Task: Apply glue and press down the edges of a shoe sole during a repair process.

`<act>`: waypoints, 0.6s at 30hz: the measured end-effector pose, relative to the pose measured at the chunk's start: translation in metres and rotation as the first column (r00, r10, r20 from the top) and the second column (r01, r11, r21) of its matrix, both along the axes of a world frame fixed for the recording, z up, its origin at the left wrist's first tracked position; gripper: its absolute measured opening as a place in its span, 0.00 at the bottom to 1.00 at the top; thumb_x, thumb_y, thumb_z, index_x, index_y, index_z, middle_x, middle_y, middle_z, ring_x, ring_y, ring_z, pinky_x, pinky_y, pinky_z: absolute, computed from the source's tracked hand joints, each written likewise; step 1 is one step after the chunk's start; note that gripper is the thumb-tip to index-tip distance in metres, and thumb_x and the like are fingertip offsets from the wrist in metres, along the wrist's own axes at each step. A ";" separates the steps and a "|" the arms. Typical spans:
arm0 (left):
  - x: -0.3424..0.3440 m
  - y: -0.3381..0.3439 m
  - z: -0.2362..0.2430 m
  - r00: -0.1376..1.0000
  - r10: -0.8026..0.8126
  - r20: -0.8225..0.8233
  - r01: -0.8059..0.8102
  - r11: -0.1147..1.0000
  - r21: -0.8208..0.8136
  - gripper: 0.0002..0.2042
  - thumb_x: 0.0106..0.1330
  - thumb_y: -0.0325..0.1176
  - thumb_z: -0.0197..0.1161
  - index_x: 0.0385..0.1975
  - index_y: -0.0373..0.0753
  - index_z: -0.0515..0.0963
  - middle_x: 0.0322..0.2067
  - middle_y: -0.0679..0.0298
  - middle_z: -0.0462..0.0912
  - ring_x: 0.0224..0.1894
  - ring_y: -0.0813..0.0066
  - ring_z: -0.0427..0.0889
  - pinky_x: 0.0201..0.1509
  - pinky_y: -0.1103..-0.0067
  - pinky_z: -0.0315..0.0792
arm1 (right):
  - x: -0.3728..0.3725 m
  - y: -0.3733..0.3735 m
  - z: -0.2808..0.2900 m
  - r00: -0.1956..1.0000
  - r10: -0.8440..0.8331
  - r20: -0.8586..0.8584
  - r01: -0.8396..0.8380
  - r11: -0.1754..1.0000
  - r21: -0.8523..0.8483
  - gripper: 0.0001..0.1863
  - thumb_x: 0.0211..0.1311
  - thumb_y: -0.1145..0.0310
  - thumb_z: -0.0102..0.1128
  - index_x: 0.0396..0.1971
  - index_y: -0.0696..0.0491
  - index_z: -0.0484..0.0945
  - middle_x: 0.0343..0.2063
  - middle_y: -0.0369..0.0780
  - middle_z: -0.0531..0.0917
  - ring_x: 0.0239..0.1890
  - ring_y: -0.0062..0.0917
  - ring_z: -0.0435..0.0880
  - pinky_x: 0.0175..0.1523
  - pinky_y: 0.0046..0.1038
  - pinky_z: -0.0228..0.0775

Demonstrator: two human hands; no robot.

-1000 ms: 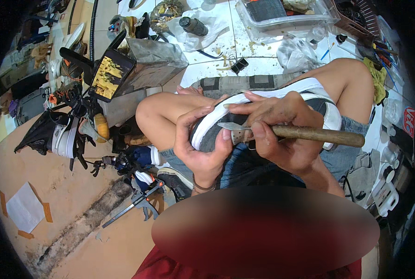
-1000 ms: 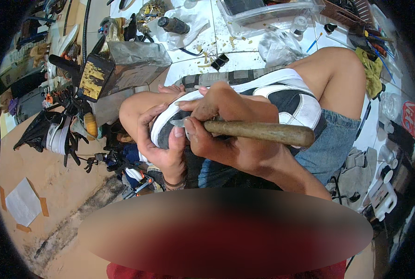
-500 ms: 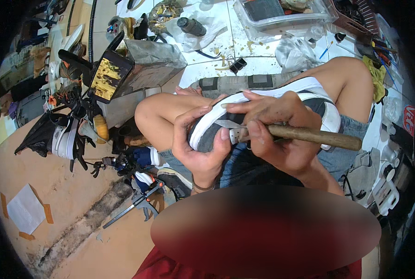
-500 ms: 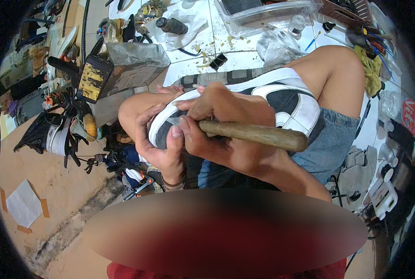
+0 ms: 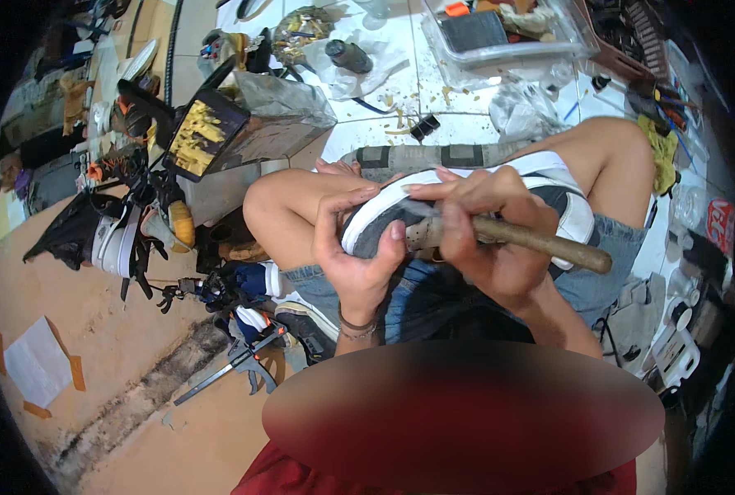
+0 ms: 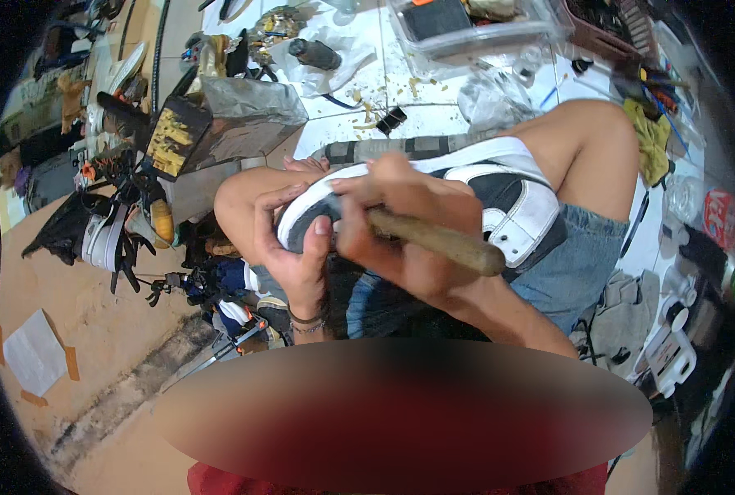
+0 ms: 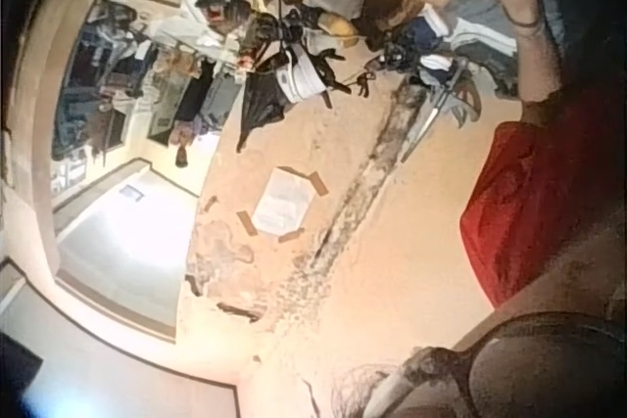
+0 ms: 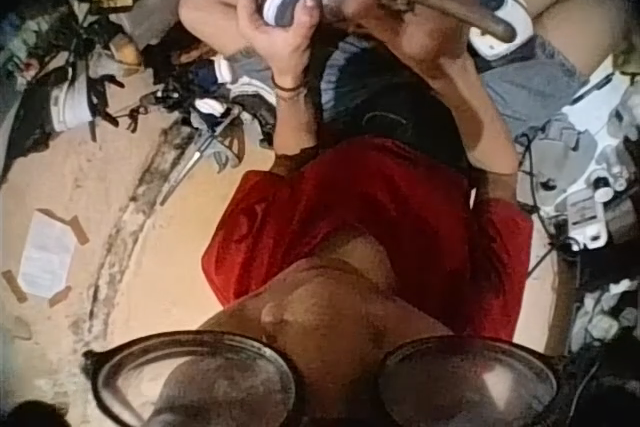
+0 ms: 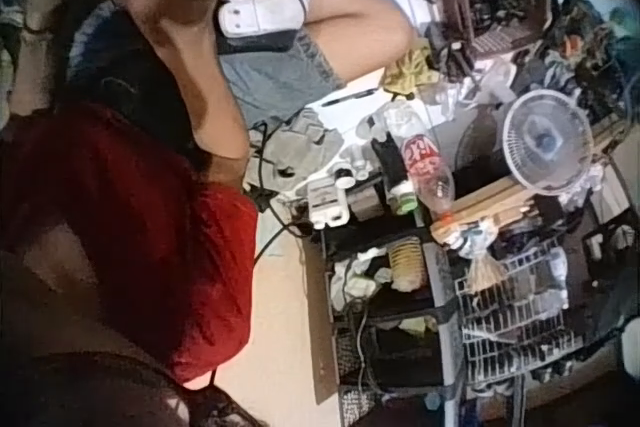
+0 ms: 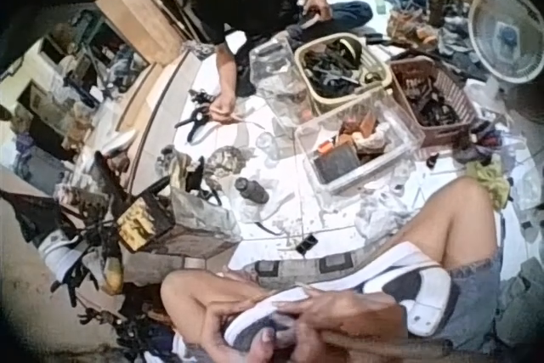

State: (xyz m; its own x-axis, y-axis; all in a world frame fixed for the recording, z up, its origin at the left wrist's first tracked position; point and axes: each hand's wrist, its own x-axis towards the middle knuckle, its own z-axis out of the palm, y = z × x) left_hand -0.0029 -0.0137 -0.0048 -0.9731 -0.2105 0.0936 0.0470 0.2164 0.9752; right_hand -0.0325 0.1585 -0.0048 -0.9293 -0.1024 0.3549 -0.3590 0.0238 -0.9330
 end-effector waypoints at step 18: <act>-0.002 -0.023 -0.047 0.996 0.086 -0.019 -0.064 0.859 0.508 0.12 0.80 0.32 0.39 0.41 0.31 0.68 0.39 0.47 0.85 0.42 0.67 0.85 0.51 0.76 0.77 | -0.038 0.057 0.044 0.941 -0.255 0.220 0.247 0.967 0.064 0.08 0.69 0.71 0.60 0.41 0.60 0.77 0.31 0.38 0.80 0.30 0.21 0.80 0.39 0.26 0.78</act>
